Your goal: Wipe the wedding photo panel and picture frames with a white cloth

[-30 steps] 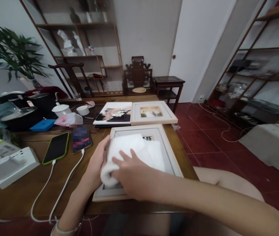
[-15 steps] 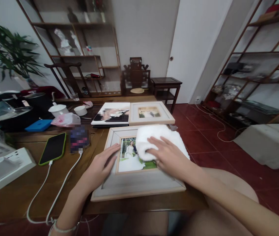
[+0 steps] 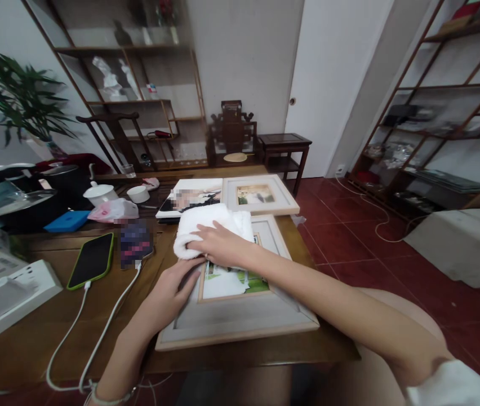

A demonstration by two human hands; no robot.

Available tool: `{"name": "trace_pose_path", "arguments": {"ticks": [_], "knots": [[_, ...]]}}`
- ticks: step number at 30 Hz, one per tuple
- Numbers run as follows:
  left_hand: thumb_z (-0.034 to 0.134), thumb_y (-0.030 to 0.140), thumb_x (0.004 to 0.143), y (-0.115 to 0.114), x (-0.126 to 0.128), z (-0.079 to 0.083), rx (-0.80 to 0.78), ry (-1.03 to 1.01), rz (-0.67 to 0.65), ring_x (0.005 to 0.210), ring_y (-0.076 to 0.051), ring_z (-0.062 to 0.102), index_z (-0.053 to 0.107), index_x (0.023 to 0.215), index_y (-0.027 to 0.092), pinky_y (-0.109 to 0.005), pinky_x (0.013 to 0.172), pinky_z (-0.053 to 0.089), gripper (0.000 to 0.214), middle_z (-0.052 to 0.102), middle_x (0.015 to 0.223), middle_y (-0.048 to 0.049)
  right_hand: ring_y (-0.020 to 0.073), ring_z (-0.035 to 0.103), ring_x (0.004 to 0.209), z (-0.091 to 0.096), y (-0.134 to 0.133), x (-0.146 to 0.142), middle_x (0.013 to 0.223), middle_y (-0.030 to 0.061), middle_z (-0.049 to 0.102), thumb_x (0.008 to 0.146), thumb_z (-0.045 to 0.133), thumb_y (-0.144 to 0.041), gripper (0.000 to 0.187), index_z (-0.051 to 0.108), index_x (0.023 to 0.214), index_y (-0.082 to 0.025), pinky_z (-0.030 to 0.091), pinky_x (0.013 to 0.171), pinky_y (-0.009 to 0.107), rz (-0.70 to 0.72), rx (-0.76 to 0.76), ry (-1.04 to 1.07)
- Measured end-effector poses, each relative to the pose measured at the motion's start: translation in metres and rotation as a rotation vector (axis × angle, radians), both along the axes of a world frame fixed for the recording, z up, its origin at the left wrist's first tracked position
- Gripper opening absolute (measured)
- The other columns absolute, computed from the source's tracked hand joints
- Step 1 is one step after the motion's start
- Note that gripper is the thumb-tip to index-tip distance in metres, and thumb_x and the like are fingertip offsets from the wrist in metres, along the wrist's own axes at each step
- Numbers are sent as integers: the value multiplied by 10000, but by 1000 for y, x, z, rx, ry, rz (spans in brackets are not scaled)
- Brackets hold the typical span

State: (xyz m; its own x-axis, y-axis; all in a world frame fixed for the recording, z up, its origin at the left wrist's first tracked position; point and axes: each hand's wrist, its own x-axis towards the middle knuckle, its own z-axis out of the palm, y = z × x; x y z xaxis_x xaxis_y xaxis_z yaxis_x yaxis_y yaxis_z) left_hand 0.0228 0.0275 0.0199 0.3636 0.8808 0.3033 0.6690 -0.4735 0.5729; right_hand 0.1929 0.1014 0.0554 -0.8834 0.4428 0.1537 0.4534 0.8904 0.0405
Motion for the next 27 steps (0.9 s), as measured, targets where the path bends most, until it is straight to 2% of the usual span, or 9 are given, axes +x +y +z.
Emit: {"name": "trace_pose_path", "arguments": {"ticks": [2, 6, 11, 14, 17, 19, 22, 25, 27], "knots": [[412, 208, 899, 1, 0, -1, 13, -6, -22, 1150, -229, 565, 588, 1165, 189, -415, 995, 437, 320, 623, 1219, -102, 237, 303, 1342, -3, -3, 12, 1379, 113, 468, 793, 440, 11, 476, 513, 1217, -193, 301, 1042, 477, -35, 5, -4], [401, 223, 904, 2, -2, -4, -2, 7, -29, 1250, -224, 485, 584, 1173, 154, -437, 1065, 372, 332, 558, 1317, -112, 243, 312, 1341, -5, -9, 58, 1402, 106, 448, 749, 419, 71, 533, 543, 1193, -196, 299, 1047, 483, -134, 27, -32], [399, 255, 906, 2, -3, -5, -26, 19, -12, 1267, -218, 469, 588, 1173, 132, -424, 1079, 363, 349, 550, 1325, -121, 287, 535, 1146, 3, -12, 112, 1242, 161, 571, 764, 449, 18, 383, 613, 1052, -174, 414, 943, 471, -317, 25, -29], [404, 261, 906, 2, -2, -5, -17, 23, -7, 1261, -220, 476, 590, 1171, 134, -426, 1076, 368, 348, 556, 1319, -121, 289, 538, 1133, 5, -15, 128, 1189, 166, 590, 764, 422, 12, 370, 605, 1035, -162, 448, 903, 447, -341, 5, 3], [408, 259, 905, 3, -2, -5, -9, 24, -6, 1253, -219, 485, 590, 1169, 135, -428, 1073, 373, 344, 563, 1312, -121, 293, 505, 1180, 5, -27, 130, 1205, 174, 572, 738, 395, 38, 405, 604, 1025, -158, 434, 927, 449, -356, -16, 2], [410, 255, 904, 3, -2, -5, -7, 20, -6, 1249, -218, 489, 592, 1166, 130, -423, 1072, 375, 344, 567, 1307, -124, 293, 494, 1196, 7, -44, 126, 1192, 167, 579, 717, 381, 55, 435, 608, 1016, -166, 418, 947, 461, -369, -54, -10], [414, 250, 901, 2, -2, -6, -4, 7, -4, 1245, -216, 494, 592, 1166, 120, -417, 1070, 378, 344, 569, 1302, -130, 284, 483, 1213, 10, -85, 120, 1197, 139, 590, 686, 376, 66, 481, 610, 1010, -201, 392, 975, 485, -362, -130, -21], [421, 247, 899, 3, -2, -7, 2, -8, 0, 1238, -216, 501, 592, 1160, 124, -423, 1067, 381, 336, 575, 1296, -127, 253, 486, 1217, 13, -132, 117, 1269, 75, 569, 663, 396, 57, 534, 592, 1049, -256, 388, 995, 467, -313, -175, -15], [425, 248, 897, 3, -1, -7, 3, -13, 2, 1235, -218, 504, 598, 1147, 134, -428, 1067, 381, 325, 580, 1292, -121, 244, 505, 1199, 16, -154, 114, 1287, 28, 564, 664, 411, 43, 551, 584, 1058, -301, 419, 971, 451, -302, -188, 2]]}}
